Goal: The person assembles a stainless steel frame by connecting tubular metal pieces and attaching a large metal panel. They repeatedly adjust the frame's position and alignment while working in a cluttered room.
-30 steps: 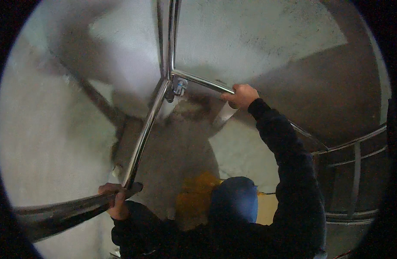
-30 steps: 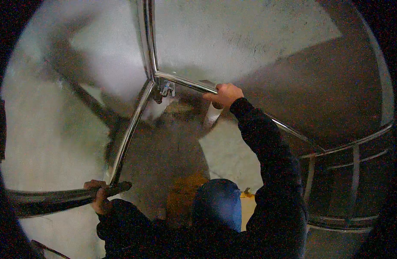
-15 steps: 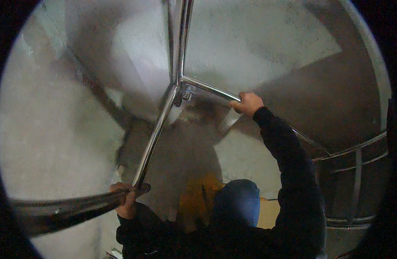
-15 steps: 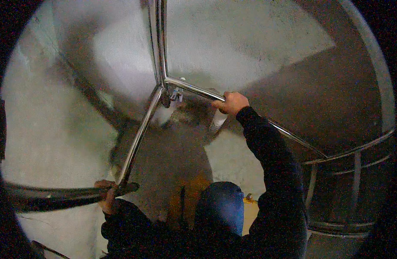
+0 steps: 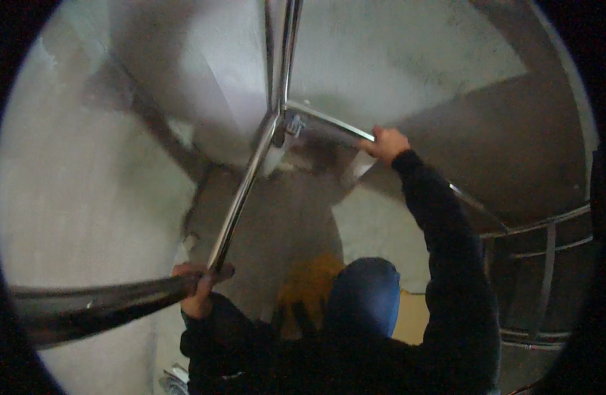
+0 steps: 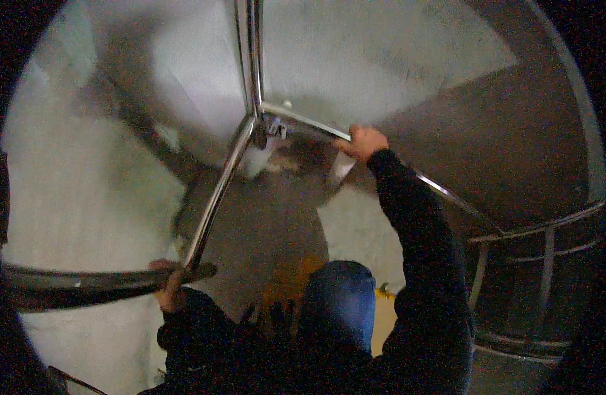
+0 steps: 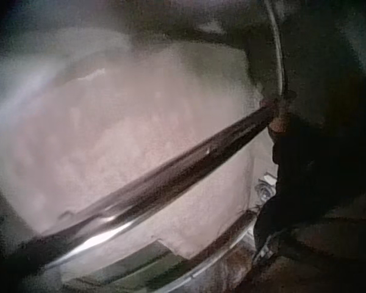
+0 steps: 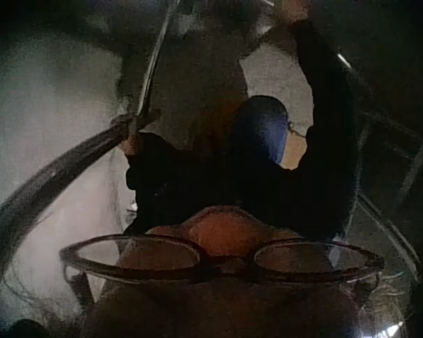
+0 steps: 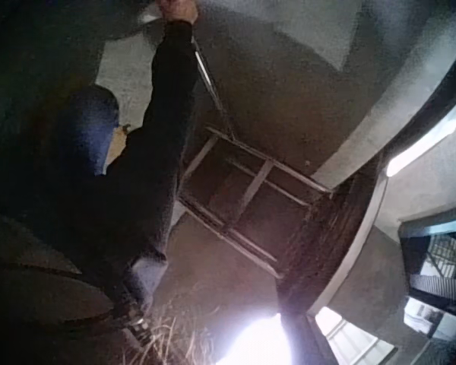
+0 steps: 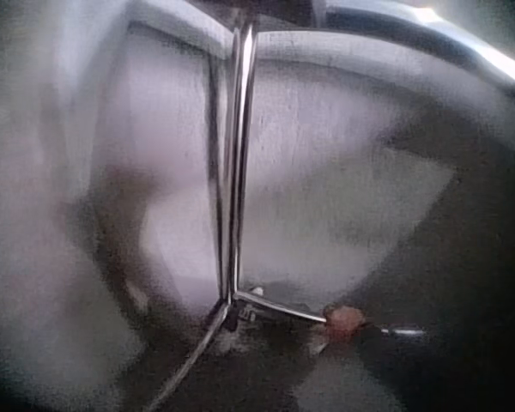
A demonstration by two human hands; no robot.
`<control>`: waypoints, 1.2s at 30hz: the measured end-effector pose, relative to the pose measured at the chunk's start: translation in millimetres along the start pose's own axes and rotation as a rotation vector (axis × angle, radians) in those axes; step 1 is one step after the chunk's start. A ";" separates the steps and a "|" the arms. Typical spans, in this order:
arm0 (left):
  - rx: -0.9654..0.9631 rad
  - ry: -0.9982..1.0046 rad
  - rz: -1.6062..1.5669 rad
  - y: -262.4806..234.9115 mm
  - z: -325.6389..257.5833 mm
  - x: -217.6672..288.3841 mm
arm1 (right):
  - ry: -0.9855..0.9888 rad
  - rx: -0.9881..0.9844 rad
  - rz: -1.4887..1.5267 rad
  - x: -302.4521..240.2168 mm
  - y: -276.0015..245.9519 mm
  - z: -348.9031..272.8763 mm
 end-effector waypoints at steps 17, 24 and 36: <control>-0.064 0.054 -0.284 14.3 5.9 2.4 | -0.130 -0.023 0.003 13.7 21.6 5.1; -0.066 0.037 -0.415 -7.4 -3.6 -36.7 | -0.233 -0.436 0.335 15.0 -8.4 36.1; 0.077 0.064 -0.279 -4.0 -13.1 2.6 | -1.158 -0.314 0.216 -108.3 112.8 222.7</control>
Point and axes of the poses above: each hand's wrist, its own z-axis towards the middle knuckle, its own y-axis out of the palm, x = y × z, the point moved 4 cm from there along z, towards the middle knuckle, and after that the axes turned 14 degrees about -y, right-handed, at the moved point
